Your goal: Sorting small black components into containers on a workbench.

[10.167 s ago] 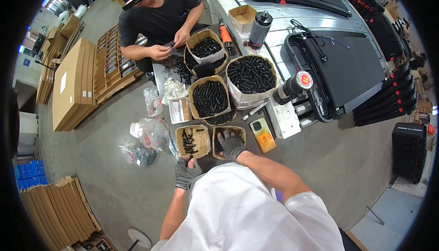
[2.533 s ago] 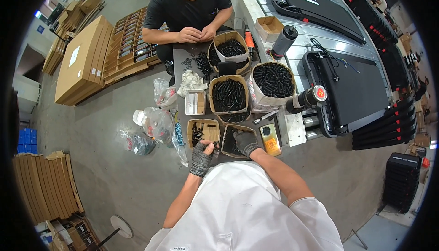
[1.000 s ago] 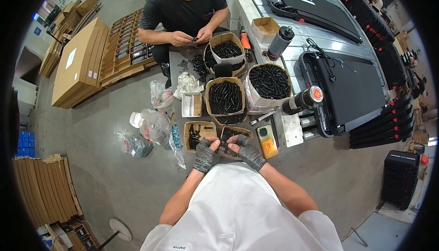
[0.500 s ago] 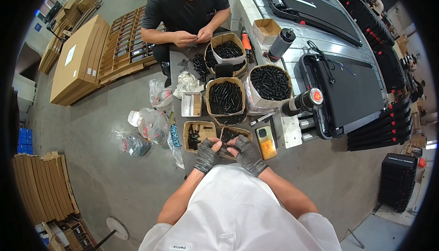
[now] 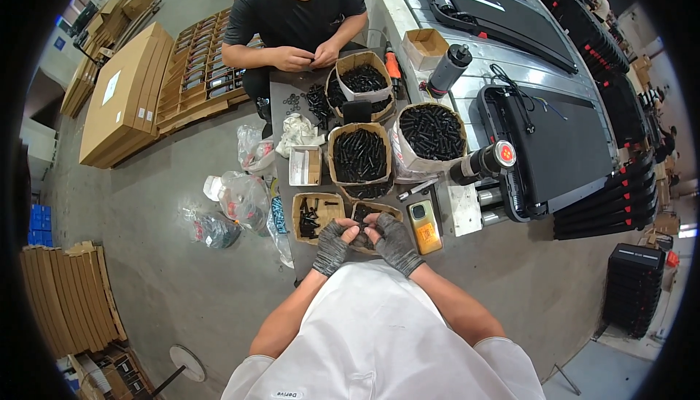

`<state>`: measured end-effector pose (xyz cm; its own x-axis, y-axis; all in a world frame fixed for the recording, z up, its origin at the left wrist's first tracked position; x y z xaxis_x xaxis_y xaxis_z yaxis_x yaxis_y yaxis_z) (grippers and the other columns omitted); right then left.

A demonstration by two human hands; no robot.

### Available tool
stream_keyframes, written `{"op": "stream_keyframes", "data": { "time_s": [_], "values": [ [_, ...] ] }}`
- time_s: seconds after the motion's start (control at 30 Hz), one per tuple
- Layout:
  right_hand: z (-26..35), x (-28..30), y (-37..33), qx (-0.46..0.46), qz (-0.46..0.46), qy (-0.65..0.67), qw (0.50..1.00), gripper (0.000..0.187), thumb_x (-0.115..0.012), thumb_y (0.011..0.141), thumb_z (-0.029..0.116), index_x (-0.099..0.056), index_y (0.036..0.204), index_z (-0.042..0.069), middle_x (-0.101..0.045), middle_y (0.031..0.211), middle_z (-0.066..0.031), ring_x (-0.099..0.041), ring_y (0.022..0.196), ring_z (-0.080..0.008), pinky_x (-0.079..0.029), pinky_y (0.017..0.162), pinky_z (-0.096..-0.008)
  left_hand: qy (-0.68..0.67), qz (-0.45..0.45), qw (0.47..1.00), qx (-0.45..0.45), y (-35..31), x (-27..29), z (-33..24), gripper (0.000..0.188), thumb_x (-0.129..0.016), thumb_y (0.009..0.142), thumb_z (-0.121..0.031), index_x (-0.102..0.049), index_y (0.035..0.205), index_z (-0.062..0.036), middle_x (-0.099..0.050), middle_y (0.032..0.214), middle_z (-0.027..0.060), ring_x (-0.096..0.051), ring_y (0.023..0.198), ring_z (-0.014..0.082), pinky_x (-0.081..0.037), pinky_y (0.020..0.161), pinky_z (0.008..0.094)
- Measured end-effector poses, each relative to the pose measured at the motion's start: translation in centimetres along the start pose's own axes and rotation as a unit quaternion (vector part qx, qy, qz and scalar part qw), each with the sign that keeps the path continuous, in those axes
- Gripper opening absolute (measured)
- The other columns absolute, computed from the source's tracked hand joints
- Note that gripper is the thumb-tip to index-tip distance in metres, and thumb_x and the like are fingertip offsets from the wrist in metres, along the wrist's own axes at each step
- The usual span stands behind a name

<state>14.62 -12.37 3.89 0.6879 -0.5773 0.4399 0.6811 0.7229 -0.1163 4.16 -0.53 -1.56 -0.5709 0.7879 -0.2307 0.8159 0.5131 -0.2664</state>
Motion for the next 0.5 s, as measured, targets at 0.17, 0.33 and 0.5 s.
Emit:
{"op": "stream_keyframes", "data": {
  "time_s": [0.17,0.33,0.5],
  "values": [
    [0.3,0.3,0.2,-0.007,0.011,0.023,1.000,0.019,-0.062,0.086,0.008,-0.059,0.104,0.001,-0.064,0.090,-0.0112,-0.063,0.084,-0.0209,-0.050,0.077,-0.0311,0.015,0.022,1.000,0.017,0.0,-0.1,-0.8,0.025,-0.066,0.087,-0.013,-0.061,0.107,0.0006,-0.066,0.097,0.0059,-0.060,0.091,0.0138,-0.048,0.082,0.0276],
    [0.5,0.6,0.4,-0.008,-0.010,0.040,0.999,0.018,-0.060,0.087,0.009,-0.059,0.103,0.001,-0.064,0.092,-0.0122,-0.063,0.088,-0.0219,-0.049,0.079,-0.0315,-0.041,0.077,0.996,0.033,-0.2,-0.8,-2.0,0.049,-0.068,0.085,-0.016,-0.052,0.128,0.0003,-0.063,0.109,0.0080,-0.056,0.105,0.0157,-0.045,0.092,0.0292],
    [0.7,0.9,0.5,0.004,-0.012,-0.001,1.000,0.018,-0.059,0.087,0.007,-0.058,0.104,0.001,-0.064,0.093,-0.0119,-0.063,0.089,-0.0230,-0.049,0.081,-0.0323,-0.004,0.091,0.995,0.029,0.2,-0.7,-1.0,0.044,-0.069,0.083,-0.015,-0.057,0.123,-0.0006,-0.063,0.104,0.0068,-0.055,0.101,0.0146,-0.045,0.089,0.0281]
  ]
}}
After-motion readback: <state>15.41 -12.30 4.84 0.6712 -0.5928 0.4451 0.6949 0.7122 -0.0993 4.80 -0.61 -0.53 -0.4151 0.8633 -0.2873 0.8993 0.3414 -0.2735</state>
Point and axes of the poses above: each hand's wrist, its own y-axis towards the middle knuckle, its own x-axis out of the back of the hand, z = x × y, the point moved 4 cm from there along y, towards the middle knuckle
